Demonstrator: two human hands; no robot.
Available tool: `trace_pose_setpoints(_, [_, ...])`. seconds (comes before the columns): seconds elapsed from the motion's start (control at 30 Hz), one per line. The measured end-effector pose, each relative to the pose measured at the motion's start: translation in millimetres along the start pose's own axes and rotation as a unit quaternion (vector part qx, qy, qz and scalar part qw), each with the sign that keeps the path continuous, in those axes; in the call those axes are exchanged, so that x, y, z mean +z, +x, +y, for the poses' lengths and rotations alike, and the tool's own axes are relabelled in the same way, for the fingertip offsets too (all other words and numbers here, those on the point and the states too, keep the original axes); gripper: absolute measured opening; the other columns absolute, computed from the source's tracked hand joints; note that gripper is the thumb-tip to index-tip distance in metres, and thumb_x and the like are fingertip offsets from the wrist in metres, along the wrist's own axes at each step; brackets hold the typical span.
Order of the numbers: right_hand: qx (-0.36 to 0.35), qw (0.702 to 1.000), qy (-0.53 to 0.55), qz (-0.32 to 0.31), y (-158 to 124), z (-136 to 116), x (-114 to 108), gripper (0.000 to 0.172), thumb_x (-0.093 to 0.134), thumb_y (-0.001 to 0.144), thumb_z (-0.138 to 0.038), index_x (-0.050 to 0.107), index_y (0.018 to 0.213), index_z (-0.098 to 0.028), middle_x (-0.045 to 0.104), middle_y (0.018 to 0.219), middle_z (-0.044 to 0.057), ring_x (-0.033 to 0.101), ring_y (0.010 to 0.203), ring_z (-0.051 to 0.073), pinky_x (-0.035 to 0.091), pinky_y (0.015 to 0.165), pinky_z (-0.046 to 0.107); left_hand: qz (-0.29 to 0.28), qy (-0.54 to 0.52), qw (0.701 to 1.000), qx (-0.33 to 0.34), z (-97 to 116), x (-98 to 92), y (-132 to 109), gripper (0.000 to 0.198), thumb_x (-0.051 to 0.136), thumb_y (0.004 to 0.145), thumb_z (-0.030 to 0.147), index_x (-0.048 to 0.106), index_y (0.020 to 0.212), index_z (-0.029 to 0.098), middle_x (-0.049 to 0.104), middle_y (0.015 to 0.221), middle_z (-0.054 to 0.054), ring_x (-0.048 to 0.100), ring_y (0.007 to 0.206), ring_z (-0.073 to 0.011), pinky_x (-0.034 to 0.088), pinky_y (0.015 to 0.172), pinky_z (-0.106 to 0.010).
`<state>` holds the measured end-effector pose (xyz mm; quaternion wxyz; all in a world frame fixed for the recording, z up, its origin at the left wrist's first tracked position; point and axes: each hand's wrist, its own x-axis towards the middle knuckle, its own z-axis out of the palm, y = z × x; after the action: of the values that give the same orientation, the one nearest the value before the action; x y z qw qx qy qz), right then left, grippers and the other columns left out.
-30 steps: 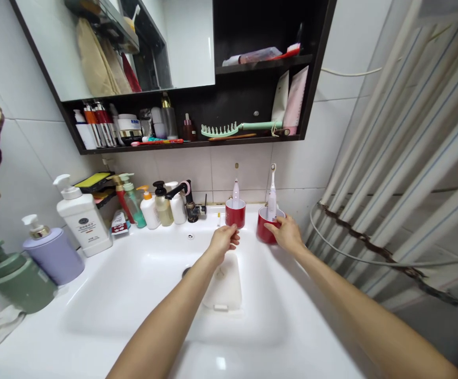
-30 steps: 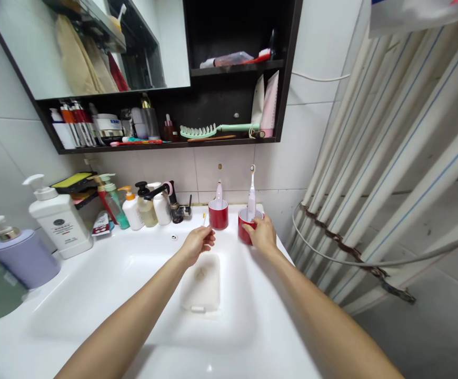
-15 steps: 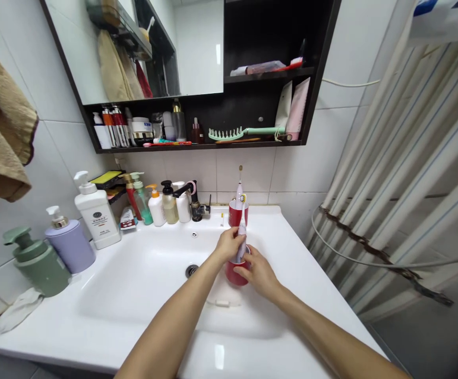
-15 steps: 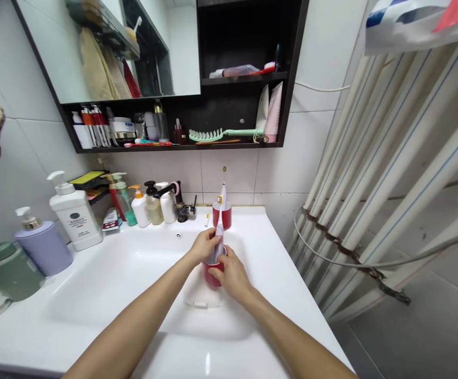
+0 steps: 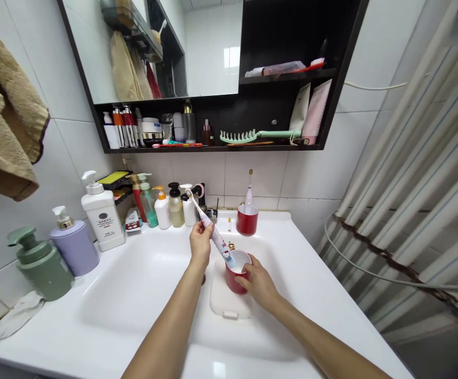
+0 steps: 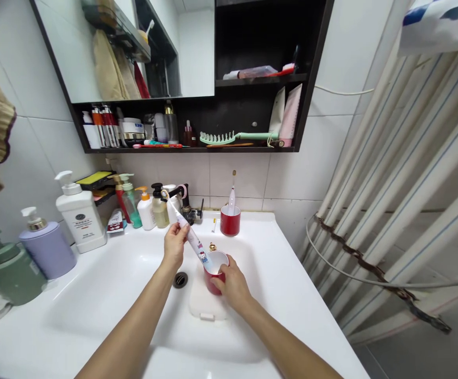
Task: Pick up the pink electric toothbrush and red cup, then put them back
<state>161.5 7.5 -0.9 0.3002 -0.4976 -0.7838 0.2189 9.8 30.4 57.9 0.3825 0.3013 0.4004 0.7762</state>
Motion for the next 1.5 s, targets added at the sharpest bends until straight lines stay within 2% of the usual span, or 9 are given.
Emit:
trace_pose_setpoints(0.17, [-0.014,0.999,0.035,0.038,-7,-22,-22,0.03,0.045,0.064,-0.03,0.046,0.092,-0.019,0.032,0.117,0.009,0.029,0.109,0.021,0.028,0.085,0.034,0.011,-0.057,0.998,-0.037,8,2.5,-9,0.025,0.059,0.05,0.028,0.047,0.067,0.014,0.044,0.058,0.005,0.039,0.05,-0.0036,0.034,0.048,-0.016])
trace_pose_setpoints(0.3, [-0.027,0.989,0.145,-0.001,-13,-41,-34,0.038,0.041,0.068,-0.029,0.035,0.104,-0.021,0.05,0.091,0.004,0.048,0.08,0.015,0.038,0.07,0.028,-0.071,-0.07,0.989,-0.112,2,14.9,-29,0.023,0.058,0.053,0.029,0.047,0.065,0.014,0.043,0.055,0.005,0.04,0.048,-0.0038,0.036,0.049,-0.018])
trace_pose_setpoints(0.4, [0.026,0.971,0.224,-0.08,-19,-44,-32,0.028,0.036,0.071,-0.027,0.037,0.099,-0.019,0.047,0.063,-0.002,0.045,0.052,0.009,0.037,0.05,0.022,-0.108,-0.08,0.98,-0.144,-7,17.5,-35,0.02,0.056,0.056,0.03,0.049,0.065,0.013,0.046,0.054,0.003,0.044,0.05,-0.0053,0.039,0.052,-0.02])
trace_pose_setpoints(0.57, [0.095,0.936,0.29,-0.174,-25,-33,-21,0.017,0.033,0.072,-0.031,0.039,0.079,-0.016,0.037,0.054,-0.005,0.036,0.04,0.005,0.03,0.04,0.019,-0.035,-0.095,0.979,-0.177,-13,6.3,-20,0.011,0.051,0.063,0.022,0.05,0.066,0.011,0.053,0.057,-0.001,0.052,0.054,-0.0083,0.041,0.056,-0.02])
trace_pose_setpoints(0.73, [0.072,0.954,0.253,-0.146,-26,-28,-17,0.018,0.037,0.071,-0.032,0.039,0.081,-0.018,0.039,0.057,-0.004,0.037,0.045,0.006,0.032,0.044,0.019,0.018,-0.08,0.98,-0.183,-15,2.1,-10,0.005,0.047,0.066,0.012,0.05,0.063,0.01,0.053,0.052,-0.001,0.053,0.05,-0.0076,0.043,0.057,-0.02])
trace_pose_setpoints(0.9, [0.138,0.905,0.334,-0.224,-27,-34,-18,0.021,0.029,0.073,-0.036,0.037,0.076,-0.017,0.036,0.058,-0.005,0.033,0.04,0.004,0.03,0.039,0.019,0.039,-0.077,0.976,-0.202,-17,3.7,-9,0.005,0.047,0.066,0.012,0.049,0.061,0.01,0.053,0.05,0.0,0.053,0.046,-0.0076,0.043,0.053,-0.02])
trace_pose_setpoints(1.03, [0.095,0.949,0.257,-0.155,-27,-34,-18,0.016,0.035,0.071,-0.033,0.038,0.076,-0.018,0.035,0.054,-0.005,0.035,0.043,0.005,0.03,0.041,0.018,0.043,-0.086,0.977,-0.189,-18,3.3,-9,0.003,0.048,0.065,0.013,0.049,0.062,0.011,0.053,0.052,0.0,0.053,0.048,-0.0079,0.043,0.054,-0.021])
trace_pose_setpoints(1.17, [0.128,0.928,0.277,-0.211,-26,-34,-18,0.018,0.028,0.074,-0.034,0.037,0.076,-0.018,0.035,0.058,-0.005,0.034,0.039,0.004,0.029,0.036,0.017,0.054,-0.088,0.978,-0.183,-20,0.9,-7,0.002,0.05,0.063,0.013,0.049,0.061,0.011,0.052,0.051,0.0,0.052,0.047,-0.0071,0.042,0.053,-0.02])
trace_pose_setpoints(1.5, [0.109,0.949,0.23,-0.186,-28,-35,-20,0.017,0.031,0.073,-0.032,0.039,0.079,-0.018,0.038,0.057,-0.005,0.036,0.039,0.004,0.031,0.038,0.017,0.059,-0.102,0.976,-0.182,-22,-0.1,-5,0.004,0.046,0.065,0.011,0.048,0.062,0.011,0.052,0.052,0.0,0.052,0.046,-0.007,0.041,0.05,-0.019])
